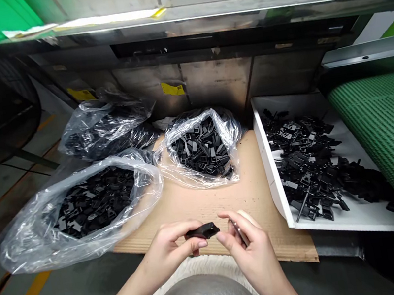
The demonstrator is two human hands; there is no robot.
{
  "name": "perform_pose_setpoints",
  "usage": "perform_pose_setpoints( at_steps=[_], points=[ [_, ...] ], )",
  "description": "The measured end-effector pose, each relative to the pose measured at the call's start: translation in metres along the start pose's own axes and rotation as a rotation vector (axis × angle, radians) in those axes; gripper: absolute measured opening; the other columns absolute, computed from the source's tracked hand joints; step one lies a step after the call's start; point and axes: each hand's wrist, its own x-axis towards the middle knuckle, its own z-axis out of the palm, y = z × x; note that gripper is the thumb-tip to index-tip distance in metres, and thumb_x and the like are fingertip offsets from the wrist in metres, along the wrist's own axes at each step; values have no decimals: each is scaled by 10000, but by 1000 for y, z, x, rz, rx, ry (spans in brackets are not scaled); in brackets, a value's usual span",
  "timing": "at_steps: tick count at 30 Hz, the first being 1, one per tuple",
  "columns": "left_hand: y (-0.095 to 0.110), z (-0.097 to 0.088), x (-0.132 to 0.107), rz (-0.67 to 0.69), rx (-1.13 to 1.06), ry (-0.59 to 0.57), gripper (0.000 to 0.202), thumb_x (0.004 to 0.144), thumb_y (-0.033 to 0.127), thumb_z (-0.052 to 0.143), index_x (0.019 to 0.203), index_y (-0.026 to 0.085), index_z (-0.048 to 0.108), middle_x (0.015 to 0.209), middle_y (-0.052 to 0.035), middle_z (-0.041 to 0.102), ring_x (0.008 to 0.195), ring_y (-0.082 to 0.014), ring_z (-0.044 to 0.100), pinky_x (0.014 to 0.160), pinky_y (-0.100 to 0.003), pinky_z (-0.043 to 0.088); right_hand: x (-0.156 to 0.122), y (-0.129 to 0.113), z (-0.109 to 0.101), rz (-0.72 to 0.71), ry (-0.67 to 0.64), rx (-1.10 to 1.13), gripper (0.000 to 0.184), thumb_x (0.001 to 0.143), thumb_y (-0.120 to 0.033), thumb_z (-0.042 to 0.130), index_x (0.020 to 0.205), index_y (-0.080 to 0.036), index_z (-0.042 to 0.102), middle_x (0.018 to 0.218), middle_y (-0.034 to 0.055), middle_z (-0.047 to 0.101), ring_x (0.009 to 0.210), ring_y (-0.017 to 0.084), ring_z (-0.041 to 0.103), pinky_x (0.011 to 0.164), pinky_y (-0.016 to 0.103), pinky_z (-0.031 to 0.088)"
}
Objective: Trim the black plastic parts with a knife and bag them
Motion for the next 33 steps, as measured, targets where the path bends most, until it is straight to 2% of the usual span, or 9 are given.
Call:
perform_pose_setpoints(
  at_steps=[5, 8, 11, 13, 18, 26, 28, 31, 33],
  points=[
    [2, -2, -8, 123, 114, 174, 159, 798, 209, 527, 905, 152, 629, 709, -28, 623, 622, -132, 572, 566, -224, 451, 10, -17, 9, -136, -108, -52, 181, 812, -291, 500, 770, -184, 639, 659, 8, 537, 537, 110, 483, 458, 207, 393],
    [-1, -3, -10, 277, 177, 291, 149, 787, 164, 546, 914, 135, 619, 751, -48, 646, 658, -137, 584, 605, -231, 461, 11, -15, 10, -188, -135, -157, 208, 828, -289, 474, 950, -195, 612, 740, 24, 565, 614, 128, 538, 513, 209, 441],
    [-4, -3, -12, 417, 286, 417, 149, 781, 109, 545, 916, 123, 606, 752, -60, 645, 685, -143, 582, 635, -245, 468, 8, -13, 6, -272, -109, -361, 337, 858, -262, 405, 1184, -210, 473, 922, 65, 564, 810, 167, 571, 653, 249, 475],
    [-4, -3, -13, 441, 359, 459, 176, 772, 94, 554, 939, 130, 595, 746, -54, 638, 681, -141, 575, 631, -248, 471, 6, -12, 4, -372, -91, -459, 316, 864, -216, 386, 1162, -195, 489, 926, 81, 570, 840, 184, 564, 682, 275, 468],
    [-4, -2, -12, 438, 446, 474, 199, 777, 92, 543, 967, 133, 584, 751, -51, 627, 676, -140, 567, 628, -255, 481, 3, -13, 7, -566, -20, -570, 201, 823, -114, 465, 991, -128, 575, 725, 77, 595, 656, 177, 539, 607, 297, 431],
    [-4, -2, -9, 512, 497, 454, 194, 773, 81, 541, 962, 109, 575, 728, -56, 625, 646, -141, 559, 596, -253, 481, 2, -14, 16, -502, 18, -577, 192, 848, -126, 421, 936, -128, 592, 707, 73, 599, 664, 172, 549, 632, 291, 424],
    [-3, -3, -10, 522, 500, 448, 200, 777, 79, 534, 970, 113, 573, 722, -56, 625, 638, -139, 555, 586, -253, 478, 4, -9, 13, -464, 31, -593, 202, 854, -147, 414, 922, -138, 603, 718, 71, 601, 673, 172, 554, 646, 289, 422],
    [-1, -4, -13, 547, 474, 450, 215, 779, 76, 530, 985, 116, 572, 719, -53, 624, 625, -130, 552, 570, -245, 472, 14, 1, 1, -383, 141, -639, 210, 851, -200, 427, 888, -144, 626, 721, 74, 606, 699, 182, 562, 675, 295, 417],
    [-1, -4, -13, 546, 459, 458, 201, 775, 77, 535, 969, 104, 583, 713, -56, 622, 620, -130, 553, 564, -244, 469, 20, 4, -7, -296, 171, -569, 219, 846, -248, 436, 860, -155, 633, 733, 71, 606, 705, 181, 564, 665, 282, 420]
  ],
)
